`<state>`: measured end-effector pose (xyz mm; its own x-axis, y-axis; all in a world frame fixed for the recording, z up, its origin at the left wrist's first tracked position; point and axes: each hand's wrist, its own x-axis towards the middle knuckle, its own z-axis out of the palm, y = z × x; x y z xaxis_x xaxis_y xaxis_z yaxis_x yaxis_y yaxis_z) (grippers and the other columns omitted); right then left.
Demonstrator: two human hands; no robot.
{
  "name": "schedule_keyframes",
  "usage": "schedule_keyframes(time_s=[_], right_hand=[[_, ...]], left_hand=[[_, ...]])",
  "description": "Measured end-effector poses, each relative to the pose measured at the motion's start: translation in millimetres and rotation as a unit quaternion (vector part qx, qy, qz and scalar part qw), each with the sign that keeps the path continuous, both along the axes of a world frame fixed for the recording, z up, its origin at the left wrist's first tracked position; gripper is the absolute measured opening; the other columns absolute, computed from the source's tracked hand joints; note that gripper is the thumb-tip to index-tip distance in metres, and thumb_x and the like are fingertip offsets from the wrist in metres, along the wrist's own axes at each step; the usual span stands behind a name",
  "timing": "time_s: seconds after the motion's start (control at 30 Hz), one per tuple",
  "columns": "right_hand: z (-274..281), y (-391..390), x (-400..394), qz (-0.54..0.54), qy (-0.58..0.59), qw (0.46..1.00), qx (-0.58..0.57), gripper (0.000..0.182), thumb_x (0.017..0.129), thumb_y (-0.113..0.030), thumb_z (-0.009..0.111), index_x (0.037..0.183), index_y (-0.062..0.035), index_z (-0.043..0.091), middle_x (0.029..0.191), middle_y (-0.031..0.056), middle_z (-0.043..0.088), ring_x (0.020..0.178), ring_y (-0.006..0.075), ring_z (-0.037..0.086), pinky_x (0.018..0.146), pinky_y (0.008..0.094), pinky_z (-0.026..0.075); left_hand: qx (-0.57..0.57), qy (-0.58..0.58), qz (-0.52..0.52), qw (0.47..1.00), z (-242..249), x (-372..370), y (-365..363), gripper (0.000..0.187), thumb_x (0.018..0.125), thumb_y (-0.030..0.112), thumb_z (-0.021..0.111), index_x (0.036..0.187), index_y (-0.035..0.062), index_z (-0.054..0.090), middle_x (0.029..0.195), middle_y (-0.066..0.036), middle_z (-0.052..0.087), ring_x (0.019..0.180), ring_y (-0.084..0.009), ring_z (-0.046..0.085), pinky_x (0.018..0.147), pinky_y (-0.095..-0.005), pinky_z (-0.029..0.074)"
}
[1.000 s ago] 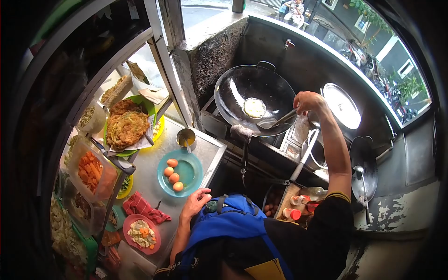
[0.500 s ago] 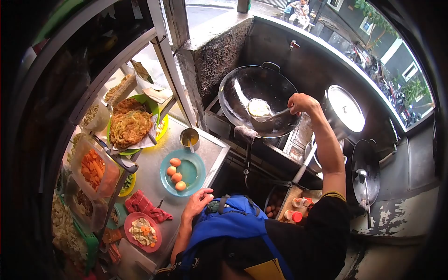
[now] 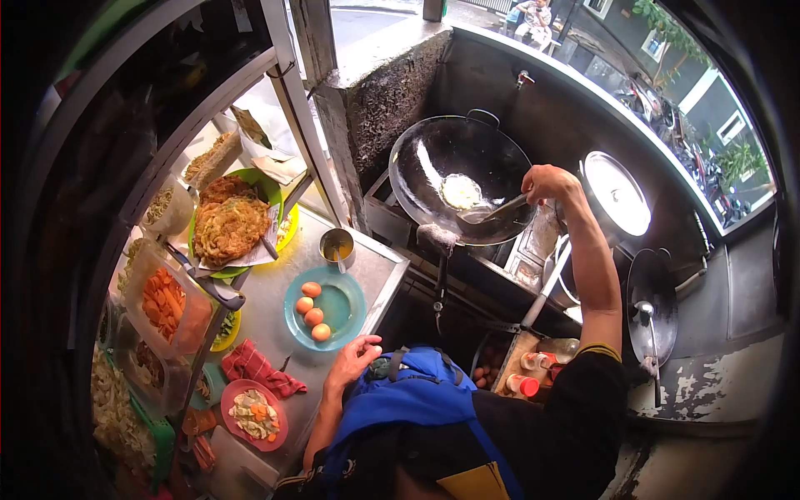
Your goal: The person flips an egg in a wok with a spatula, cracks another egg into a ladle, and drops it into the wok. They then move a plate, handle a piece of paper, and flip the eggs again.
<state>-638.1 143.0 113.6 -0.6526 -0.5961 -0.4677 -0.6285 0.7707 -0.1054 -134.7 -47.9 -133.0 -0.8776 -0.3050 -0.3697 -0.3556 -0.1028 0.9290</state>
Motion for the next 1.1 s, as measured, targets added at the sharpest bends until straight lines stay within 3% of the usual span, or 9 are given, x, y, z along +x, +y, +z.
schedule_keyframes(time_s=[0.17, 0.27, 0.67, 0.87, 0.97, 1.07, 1.1], right_hand=[[-31, -5, -11, -0.011, -0.004, 0.999, -0.035, 0.045, 0.069, -0.010, 0.074, 0.114, -0.0057, 0.070, 0.086, 0.0120, 0.074, 0.078, 0.0219, 0.073, 0.074, 0.0346, 0.058], [-46, -7, -12, -0.027, -0.004, 0.997, -0.067, 0.039, 0.071, -0.011, 0.074, 0.110, -0.0052, 0.071, 0.087, 0.0118, 0.073, 0.075, 0.0208, 0.073, 0.073, 0.0339, 0.057], [-13, 12, -11, -0.032, 0.028, 0.999, -0.005, 0.042, 0.066, -0.009, 0.077, 0.108, -0.0076, 0.073, 0.091, 0.0106, 0.074, 0.078, 0.0201, 0.074, 0.076, 0.0325, 0.058], [-34, 13, -14, 0.027, 0.184, 0.982, 0.033, 0.040, 0.067, -0.009, 0.079, 0.106, -0.0181, 0.075, 0.100, 0.0051, 0.075, 0.091, 0.0237, 0.073, 0.082, 0.0360, 0.058], [-47, 9, -14, 0.036, 0.257, 0.966, -0.006, 0.020, 0.077, -0.009, 0.070, 0.091, -0.0217, 0.077, 0.094, 0.0093, 0.075, 0.090, 0.0283, 0.073, 0.078, 0.0386, 0.059], [-58, 0, -17, 0.028, 0.282, 0.959, -0.019, 0.017, 0.080, -0.009, 0.067, 0.088, -0.0207, 0.077, 0.092, 0.0100, 0.074, 0.089, 0.0287, 0.073, 0.075, 0.0403, 0.059], [-62, -2, -18, 0.054, 0.314, 0.947, -0.040, 0.021, 0.078, -0.008, 0.065, 0.093, -0.0194, 0.074, 0.083, 0.0100, 0.073, 0.082, 0.0300, 0.072, 0.071, 0.0421, 0.057]], left_hand=[[0.001, 0.000, -0.004, 1.000, 1, 1, 0, 0.039, 0.092, 0.021, 0.068, 0.124, -0.0004, 0.062, 0.084, -0.002, 0.065, 0.074, -0.0095, 0.060, 0.070, -0.0251, 0.050], [0.000, 0.003, -0.002, 1.000, 3, 1, -1, 0.039, 0.092, 0.021, 0.068, 0.124, -0.0004, 0.062, 0.084, -0.002, 0.065, 0.074, -0.0095, 0.060, 0.070, -0.0249, 0.049], [-0.003, -0.009, -0.009, 1.000, 6, 0, -1, 0.040, 0.092, 0.021, 0.069, 0.124, -0.0015, 0.062, 0.085, -0.003, 0.065, 0.076, -0.0099, 0.060, 0.071, -0.0252, 0.050], [0.007, -0.009, -0.002, 1.000, 6, 0, 0, 0.040, 0.092, 0.022, 0.068, 0.124, -0.0008, 0.062, 0.086, -0.002, 0.065, 0.076, -0.0097, 0.059, 0.071, -0.0248, 0.050], [0.009, -0.014, 0.002, 1.000, 10, 1, 1, 0.039, 0.092, 0.021, 0.068, 0.124, -0.0001, 0.063, 0.086, -0.002, 0.065, 0.075, -0.0095, 0.059, 0.071, -0.0247, 0.050], [0.007, -0.014, 0.005, 1.000, 9, 2, 1, 0.038, 0.092, 0.022, 0.068, 0.124, 0.0008, 0.063, 0.086, -0.002, 0.065, 0.075, -0.0095, 0.059, 0.071, -0.0249, 0.050], [0.005, -0.011, 0.005, 1.000, 8, 2, 1, 0.038, 0.092, 0.022, 0.068, 0.123, 0.0012, 0.063, 0.086, -0.003, 0.066, 0.075, -0.0096, 0.059, 0.071, -0.0252, 0.050]])
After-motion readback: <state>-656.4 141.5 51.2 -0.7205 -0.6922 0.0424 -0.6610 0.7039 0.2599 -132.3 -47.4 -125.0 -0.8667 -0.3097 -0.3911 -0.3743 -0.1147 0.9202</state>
